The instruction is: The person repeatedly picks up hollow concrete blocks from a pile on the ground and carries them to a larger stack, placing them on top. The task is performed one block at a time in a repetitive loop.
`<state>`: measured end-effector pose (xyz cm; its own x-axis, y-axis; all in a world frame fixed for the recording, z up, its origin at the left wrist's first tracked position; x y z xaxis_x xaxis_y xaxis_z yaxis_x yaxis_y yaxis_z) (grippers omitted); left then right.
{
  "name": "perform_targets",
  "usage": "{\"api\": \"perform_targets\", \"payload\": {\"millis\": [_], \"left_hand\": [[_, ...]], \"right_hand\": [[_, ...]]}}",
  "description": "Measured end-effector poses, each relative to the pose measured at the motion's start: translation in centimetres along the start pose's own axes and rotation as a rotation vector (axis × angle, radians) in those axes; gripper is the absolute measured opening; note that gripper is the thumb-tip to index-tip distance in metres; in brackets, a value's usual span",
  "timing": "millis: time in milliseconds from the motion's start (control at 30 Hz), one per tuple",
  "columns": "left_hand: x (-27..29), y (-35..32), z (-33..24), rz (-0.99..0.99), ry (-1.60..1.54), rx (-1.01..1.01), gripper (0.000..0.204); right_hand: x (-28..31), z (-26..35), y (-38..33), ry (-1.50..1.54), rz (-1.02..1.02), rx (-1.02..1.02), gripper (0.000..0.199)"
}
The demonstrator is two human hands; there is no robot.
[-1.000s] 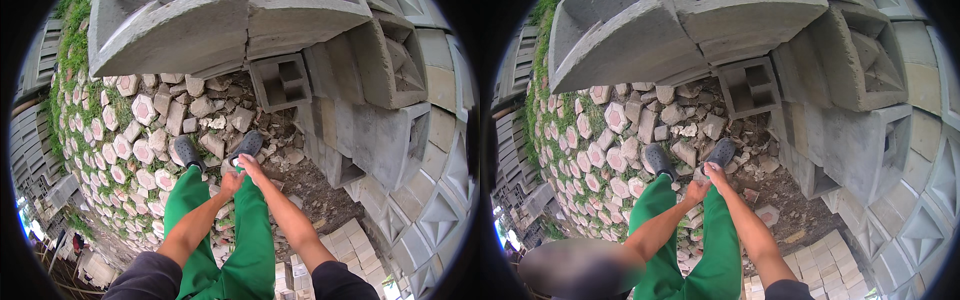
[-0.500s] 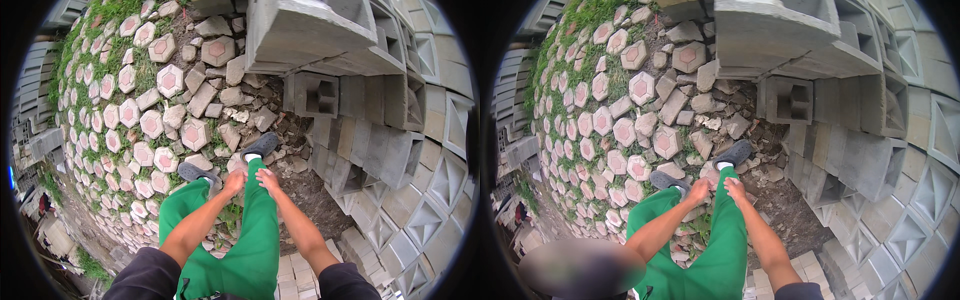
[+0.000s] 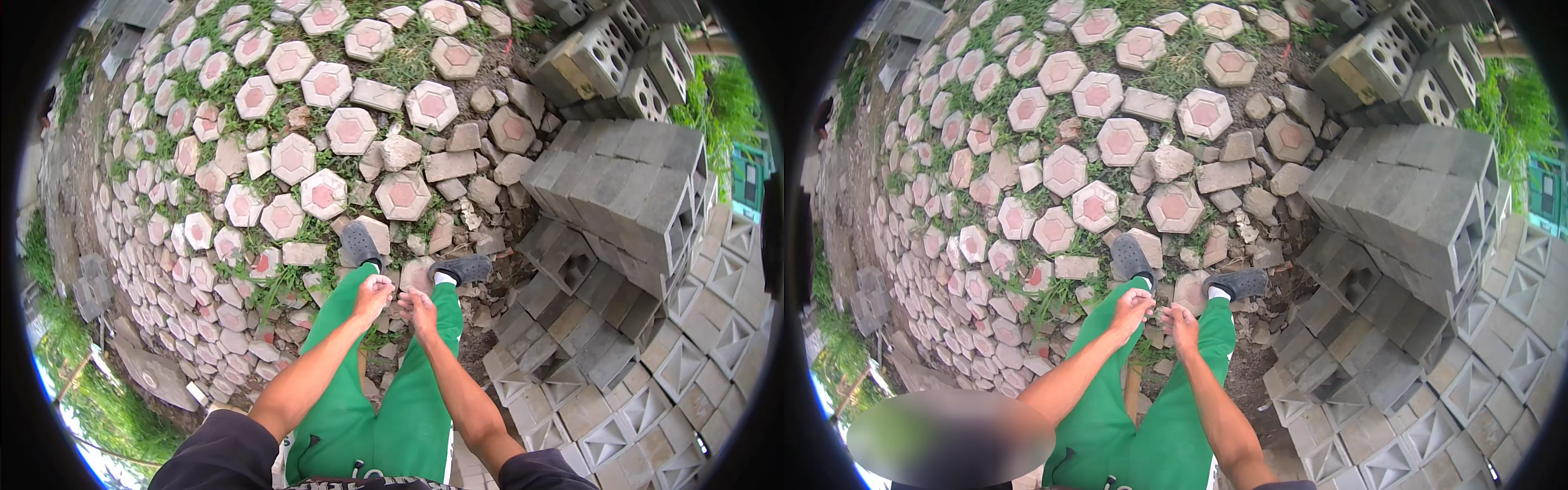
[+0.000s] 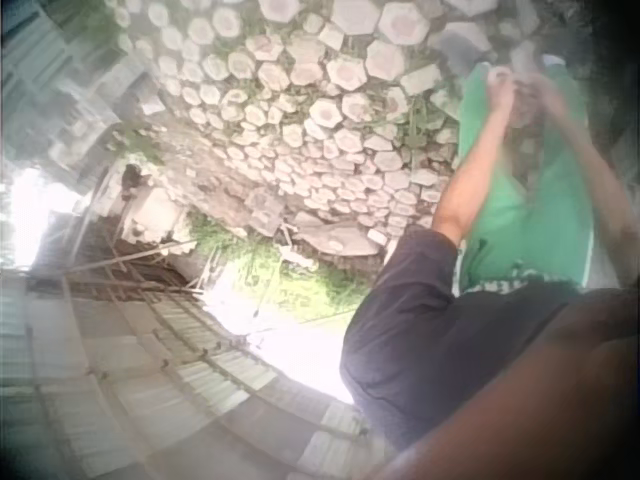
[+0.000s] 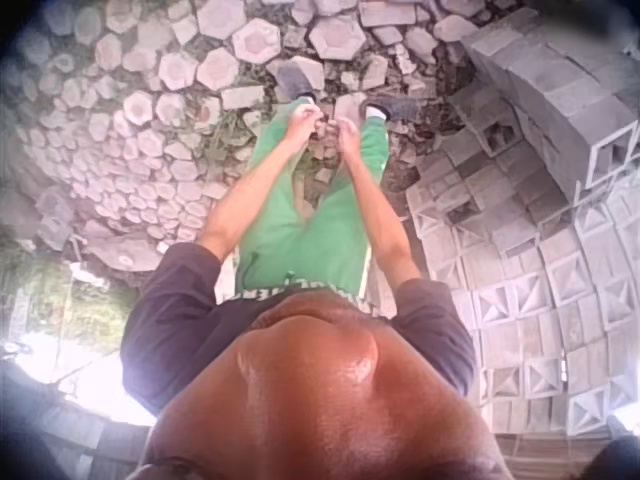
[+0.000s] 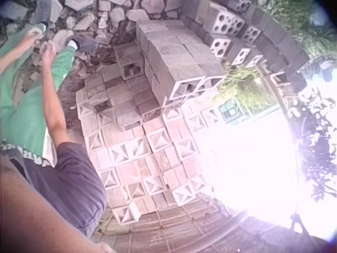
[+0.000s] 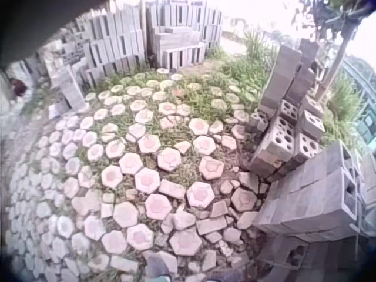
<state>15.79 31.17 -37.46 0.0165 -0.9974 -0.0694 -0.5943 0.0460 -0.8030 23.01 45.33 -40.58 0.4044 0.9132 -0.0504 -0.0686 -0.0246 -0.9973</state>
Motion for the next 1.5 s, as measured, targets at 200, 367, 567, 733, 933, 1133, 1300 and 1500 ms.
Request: {"api": "perform_targets", "payload": {"millis": [200,367,567,733,933,1133,1300,1500], "left_hand": [[11.3,-4.0,-5.1,-0.313,-0.219,-0.104,0.02],[16.0,-9.4,-7.3,-0.474,-0.373,-0.107,0.022],[18.8,-14.3,-10.8,-0.597,-0.481,-0.159,0.025],[20.9,-17.6,-19.5,-0.588,-0.372,-0.365,0.019],[21.0,-18.0,-26.7,-0.758,-0.435,-0.463,0.033],[20.3,-16.8,-30.1,-0.518,-0.649,-0.493,0.053],[28.3,-15.6,-33.6,-0.499,-0.527,-0.599,0.057],[40.1,-17.0,-37.2,-0.697,-0.329,-0.715,0.054]], "right_hand": [[-13.9,3.6,-7.1,-0.305,0.124,0.029,0.044],[-20.0,5.4,-11.9,-0.513,0.189,0.047,0.046],[-24.6,10.4,-18.1,-0.616,0.191,0.035,0.04],[-28.7,16.2,-22.7,-0.732,0.3,0.065,0.042],[-34.6,25.3,-26.8,-0.907,0.392,0.172,0.044],[-44.6,27.2,-30.3,-0.904,0.464,0.169,0.044],[-54.8,24.4,-31.1,-1.089,0.545,0.208,0.026],[-65.4,20.0,-31.8,-1.344,0.6,0.211,0.011]]}}
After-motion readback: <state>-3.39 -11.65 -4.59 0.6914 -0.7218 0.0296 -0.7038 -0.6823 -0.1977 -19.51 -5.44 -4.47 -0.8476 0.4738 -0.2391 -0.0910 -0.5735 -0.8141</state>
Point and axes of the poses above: each hand's wrist, its own y-axis towards the middle knuckle, its own x-axis out of the back of the hand, z = x × y, the point moved 4 cm from there along y, towards the middle knuckle, and after that the axes turned 14 degrees about -x, right-handed, at the moved point
